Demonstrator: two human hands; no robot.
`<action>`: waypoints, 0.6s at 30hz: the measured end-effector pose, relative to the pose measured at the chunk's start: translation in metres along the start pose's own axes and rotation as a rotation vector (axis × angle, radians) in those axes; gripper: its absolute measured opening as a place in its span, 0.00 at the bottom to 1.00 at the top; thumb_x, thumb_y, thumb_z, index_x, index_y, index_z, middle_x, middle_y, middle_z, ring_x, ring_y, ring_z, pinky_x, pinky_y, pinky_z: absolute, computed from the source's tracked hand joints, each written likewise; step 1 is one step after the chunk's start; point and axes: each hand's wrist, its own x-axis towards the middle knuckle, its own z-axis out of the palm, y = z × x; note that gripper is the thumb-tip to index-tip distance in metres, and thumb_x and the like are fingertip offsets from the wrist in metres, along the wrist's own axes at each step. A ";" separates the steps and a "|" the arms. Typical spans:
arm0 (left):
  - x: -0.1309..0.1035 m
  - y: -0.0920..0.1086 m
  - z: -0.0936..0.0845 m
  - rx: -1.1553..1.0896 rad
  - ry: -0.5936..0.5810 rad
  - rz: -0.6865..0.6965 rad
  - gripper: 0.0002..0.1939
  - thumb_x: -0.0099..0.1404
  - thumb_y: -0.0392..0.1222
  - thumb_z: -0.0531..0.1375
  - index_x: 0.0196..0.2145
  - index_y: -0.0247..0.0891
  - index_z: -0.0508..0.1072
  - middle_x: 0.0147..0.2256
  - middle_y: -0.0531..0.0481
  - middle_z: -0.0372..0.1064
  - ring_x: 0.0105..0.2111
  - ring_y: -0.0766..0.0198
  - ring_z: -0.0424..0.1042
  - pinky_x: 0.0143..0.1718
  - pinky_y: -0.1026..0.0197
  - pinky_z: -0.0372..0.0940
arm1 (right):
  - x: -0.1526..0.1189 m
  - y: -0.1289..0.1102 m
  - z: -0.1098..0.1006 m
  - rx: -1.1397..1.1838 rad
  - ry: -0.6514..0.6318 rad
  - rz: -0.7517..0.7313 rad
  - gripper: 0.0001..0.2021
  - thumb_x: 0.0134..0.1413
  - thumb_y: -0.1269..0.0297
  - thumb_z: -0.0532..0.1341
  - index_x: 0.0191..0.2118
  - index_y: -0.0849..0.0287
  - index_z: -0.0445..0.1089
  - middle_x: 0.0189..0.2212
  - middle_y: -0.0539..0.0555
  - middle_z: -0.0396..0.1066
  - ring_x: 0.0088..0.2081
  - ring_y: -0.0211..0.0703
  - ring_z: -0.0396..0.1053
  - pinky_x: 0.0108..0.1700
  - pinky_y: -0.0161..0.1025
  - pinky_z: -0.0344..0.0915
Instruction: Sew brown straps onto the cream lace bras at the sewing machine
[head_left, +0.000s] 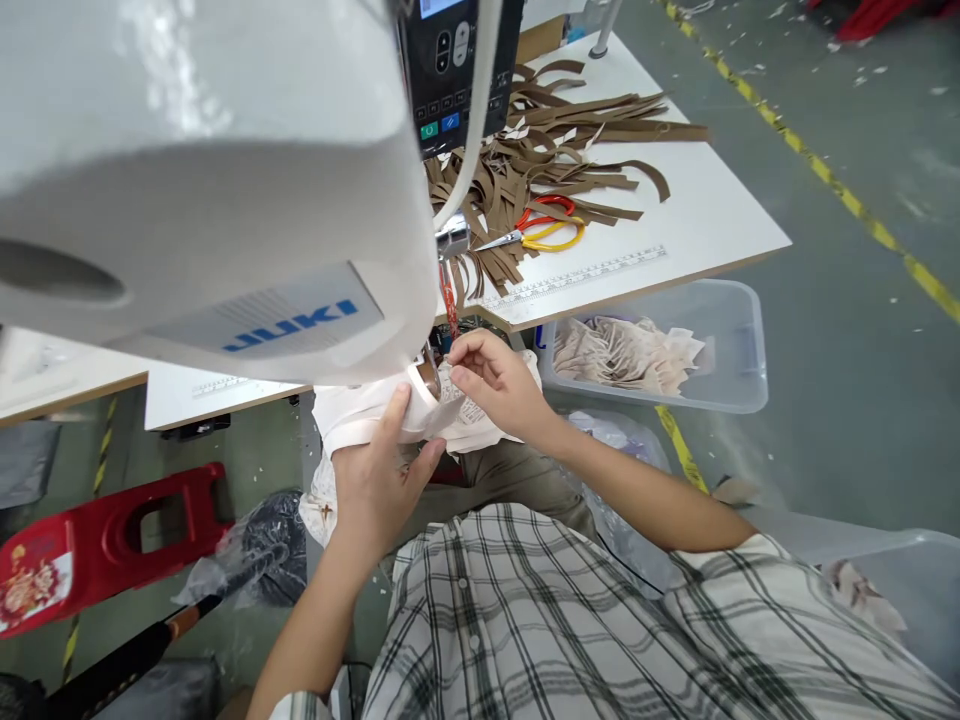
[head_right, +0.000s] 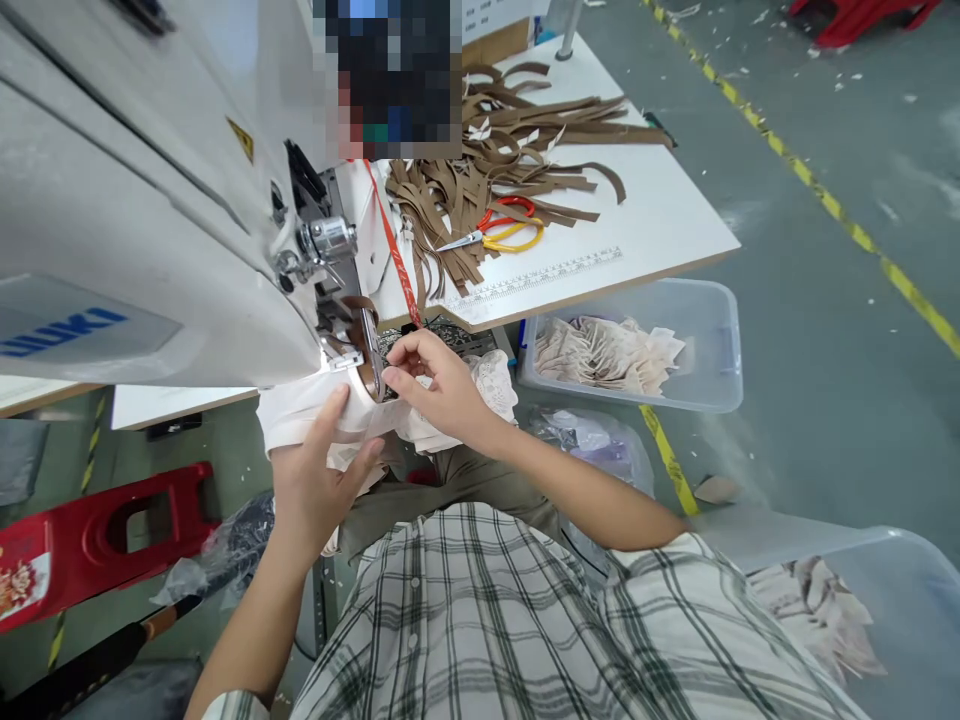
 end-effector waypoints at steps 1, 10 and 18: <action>0.000 0.001 -0.001 -0.005 0.003 0.001 0.33 0.64 0.48 0.65 0.63 0.37 0.64 0.58 0.37 0.70 0.60 0.50 0.67 0.60 0.48 0.64 | -0.002 -0.001 0.000 0.000 -0.011 0.002 0.10 0.62 0.55 0.61 0.41 0.55 0.65 0.38 0.52 0.65 0.39 0.40 0.67 0.43 0.39 0.66; 0.002 0.004 -0.001 0.016 0.017 -0.037 0.31 0.65 0.48 0.64 0.62 0.37 0.65 0.56 0.36 0.71 0.59 0.49 0.69 0.60 0.45 0.64 | -0.008 -0.006 0.005 -0.004 -0.072 -0.034 0.11 0.62 0.54 0.61 0.38 0.56 0.66 0.37 0.53 0.66 0.38 0.41 0.66 0.40 0.39 0.66; 0.000 0.002 0.002 0.040 0.015 -0.098 0.31 0.64 0.49 0.64 0.62 0.38 0.65 0.56 0.36 0.71 0.59 0.46 0.68 0.59 0.43 0.64 | -0.010 -0.006 0.002 -0.013 -0.096 -0.040 0.11 0.61 0.54 0.62 0.38 0.56 0.66 0.36 0.52 0.66 0.36 0.40 0.65 0.38 0.38 0.64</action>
